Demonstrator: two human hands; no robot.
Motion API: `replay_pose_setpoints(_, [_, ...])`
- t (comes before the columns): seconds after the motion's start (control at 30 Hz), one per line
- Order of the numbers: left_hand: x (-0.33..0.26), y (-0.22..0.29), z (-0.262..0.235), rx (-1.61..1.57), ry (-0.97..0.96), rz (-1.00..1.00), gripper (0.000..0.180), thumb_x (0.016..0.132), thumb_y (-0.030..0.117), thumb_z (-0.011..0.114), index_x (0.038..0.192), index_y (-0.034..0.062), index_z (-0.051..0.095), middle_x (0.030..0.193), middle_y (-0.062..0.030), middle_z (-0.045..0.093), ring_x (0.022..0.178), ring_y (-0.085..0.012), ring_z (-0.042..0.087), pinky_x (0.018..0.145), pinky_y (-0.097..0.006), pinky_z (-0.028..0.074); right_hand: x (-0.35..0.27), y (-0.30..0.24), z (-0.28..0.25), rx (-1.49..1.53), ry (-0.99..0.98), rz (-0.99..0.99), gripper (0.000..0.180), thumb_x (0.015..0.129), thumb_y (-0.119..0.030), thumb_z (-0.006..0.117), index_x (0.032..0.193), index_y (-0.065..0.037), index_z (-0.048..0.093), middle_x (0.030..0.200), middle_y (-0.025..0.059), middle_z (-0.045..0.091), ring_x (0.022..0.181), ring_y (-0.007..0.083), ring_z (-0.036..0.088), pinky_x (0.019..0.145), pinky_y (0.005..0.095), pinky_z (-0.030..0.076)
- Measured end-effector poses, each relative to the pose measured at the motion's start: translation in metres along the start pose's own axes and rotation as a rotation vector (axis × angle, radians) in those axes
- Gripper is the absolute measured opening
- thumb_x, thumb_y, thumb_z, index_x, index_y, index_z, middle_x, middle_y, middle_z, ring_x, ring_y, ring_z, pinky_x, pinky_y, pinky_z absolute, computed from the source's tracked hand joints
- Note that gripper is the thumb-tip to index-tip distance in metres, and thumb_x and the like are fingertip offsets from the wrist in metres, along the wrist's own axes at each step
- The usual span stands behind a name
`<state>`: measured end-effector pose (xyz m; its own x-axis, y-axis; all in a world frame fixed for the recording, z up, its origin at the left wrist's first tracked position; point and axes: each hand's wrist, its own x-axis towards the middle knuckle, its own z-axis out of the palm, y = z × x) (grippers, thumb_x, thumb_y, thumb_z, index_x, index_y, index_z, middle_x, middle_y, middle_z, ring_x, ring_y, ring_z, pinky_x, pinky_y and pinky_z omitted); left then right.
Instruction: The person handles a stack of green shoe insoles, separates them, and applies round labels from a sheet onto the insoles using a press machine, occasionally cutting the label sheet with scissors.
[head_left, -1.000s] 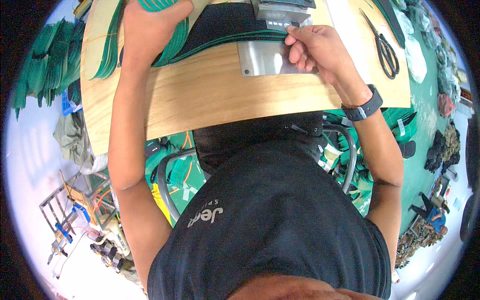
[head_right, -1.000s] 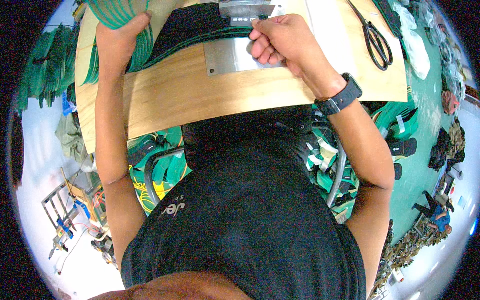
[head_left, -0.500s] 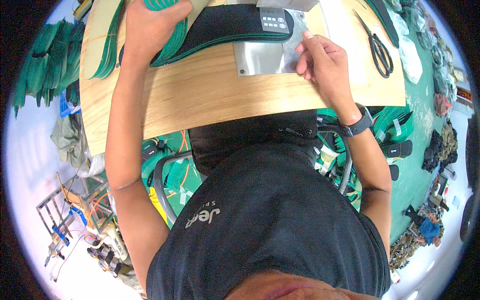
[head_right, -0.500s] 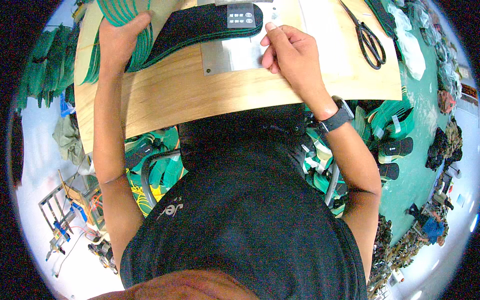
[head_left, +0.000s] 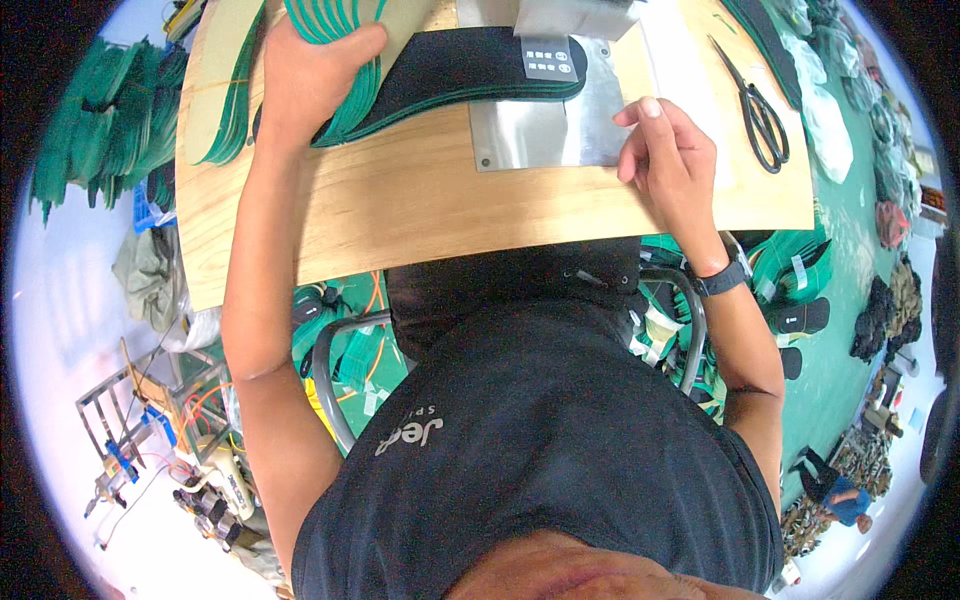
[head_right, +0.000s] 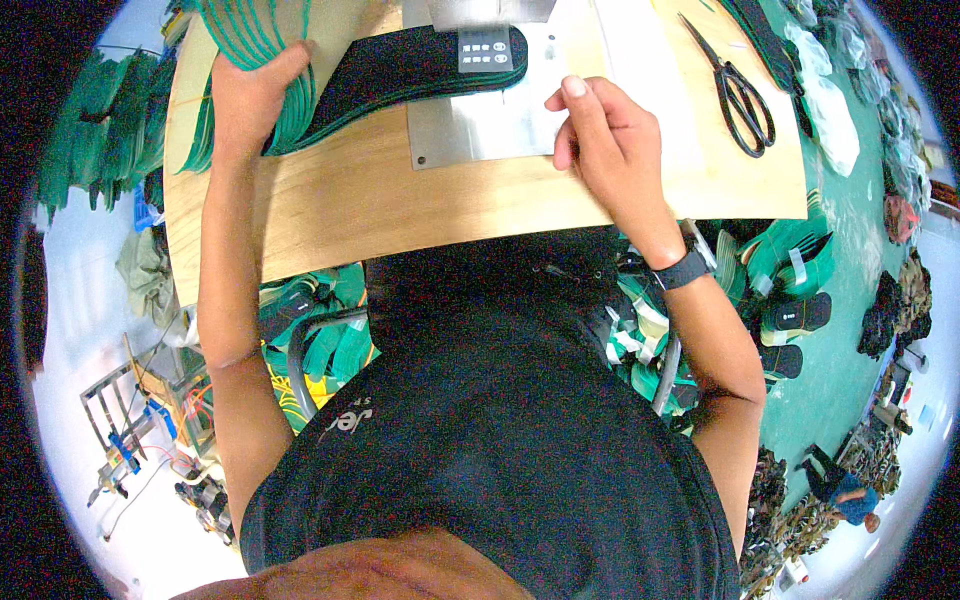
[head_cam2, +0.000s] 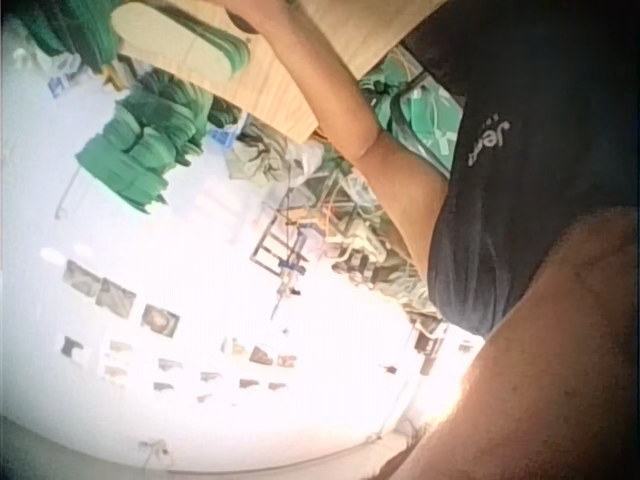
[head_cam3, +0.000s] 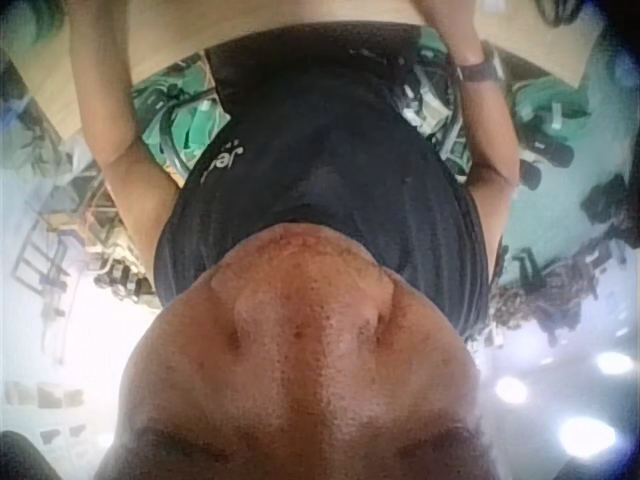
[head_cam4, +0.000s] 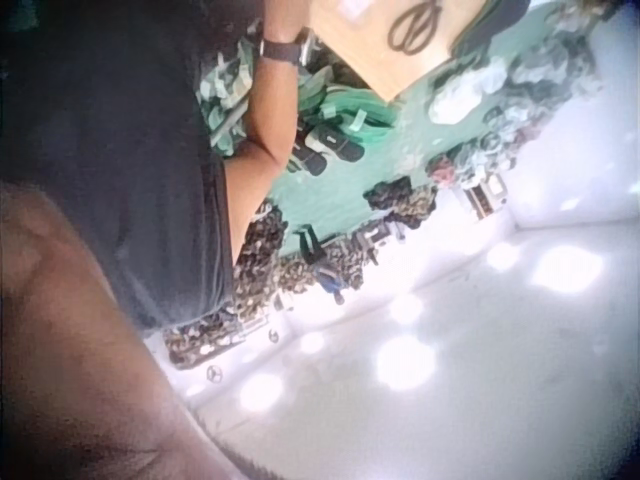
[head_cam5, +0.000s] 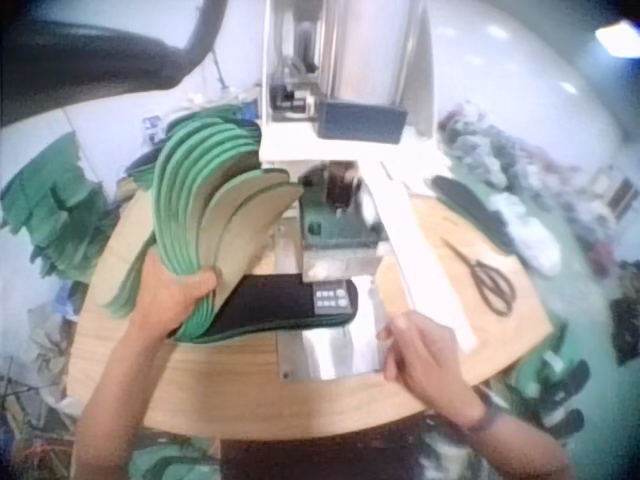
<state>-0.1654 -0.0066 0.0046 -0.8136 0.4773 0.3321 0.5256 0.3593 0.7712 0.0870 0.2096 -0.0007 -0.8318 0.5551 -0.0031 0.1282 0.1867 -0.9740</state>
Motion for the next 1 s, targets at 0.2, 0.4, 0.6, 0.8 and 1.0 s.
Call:
replay_pose_setpoints(0.2, [0.001, -0.002, 0.002, -0.014, -0.091, -0.033, 0.028, 0.073, 0.019, 0.074, 0.093, 0.0014, 0.066, 0.083, -0.0049, 0.067, 0.075, -0.0117, 0.061, 0.073, -0.028, 0.049, 0.005, 0.005, 0.001, -0.137, 0.017, -0.250, 0.017, 0.094, -0.018, 0.058, 0.091, -0.003, 0.064, 0.052, 0.0004, 0.056, 0.048, 0.0036, 0.052, 0.045, 0.0195, 0.038])
replay_pose_setpoints(0.4, [-0.006, 0.036, 0.021, 0.139, -0.238, 0.247, 0.046, 0.071, 0.019, 0.074, 0.110, 0.0014, 0.059, 0.090, -0.0097, 0.067, 0.080, -0.0186, 0.062, 0.077, -0.032, 0.049, 0.012, 0.006, 0.001, -0.321, -0.032, -0.424, 0.013, 0.089, -0.015, 0.065, 0.097, -0.006, 0.062, 0.049, 0.0008, 0.052, 0.044, 0.0066, 0.050, 0.043, 0.0228, 0.037])
replay_pose_setpoints(0.6, [-0.002, 0.084, 0.015, 0.233, -0.567, 0.111, 0.088, 0.058, 0.019, 0.081, 0.134, 0.0026, 0.039, 0.104, -0.0250, 0.062, 0.098, -0.0406, 0.059, 0.084, -0.043, 0.048, 0.026, -0.003, 0.005, -0.607, -0.116, -0.615, 0.024, 0.085, -0.019, 0.068, 0.105, -0.009, 0.058, 0.051, 0.0052, 0.053, 0.044, 0.0214, 0.054, 0.043, 0.0314, 0.041])
replay_pose_setpoints(0.8, [-0.007, 0.072, 0.020, 0.384, -0.452, 0.267, 0.090, 0.055, 0.018, 0.082, 0.133, 0.0024, 0.040, 0.100, -0.0250, 0.062, 0.095, -0.0431, 0.057, 0.083, -0.046, 0.046, 0.053, -0.001, 0.011, -0.860, -0.176, -0.699, 0.022, 0.085, -0.027, 0.064, 0.099, -0.010, 0.063, 0.059, 0.0119, 0.060, 0.055, 0.0334, 0.061, 0.051, 0.0422, 0.048])
replay_pose_setpoints(1.0, [-0.009, 0.073, 0.018, 0.392, -0.441, 0.305, 0.088, 0.058, 0.019, 0.081, 0.134, 0.0020, 0.039, 0.100, -0.0252, 0.061, 0.096, -0.0428, 0.057, 0.085, -0.047, 0.045, 0.073, -0.001, 0.010, -0.893, -0.201, -0.704, 0.020, 0.085, -0.030, 0.064, 0.089, -0.011, 0.069, 0.061, 0.0140, 0.062, 0.057, 0.0348, 0.061, 0.054, 0.0433, 0.050])
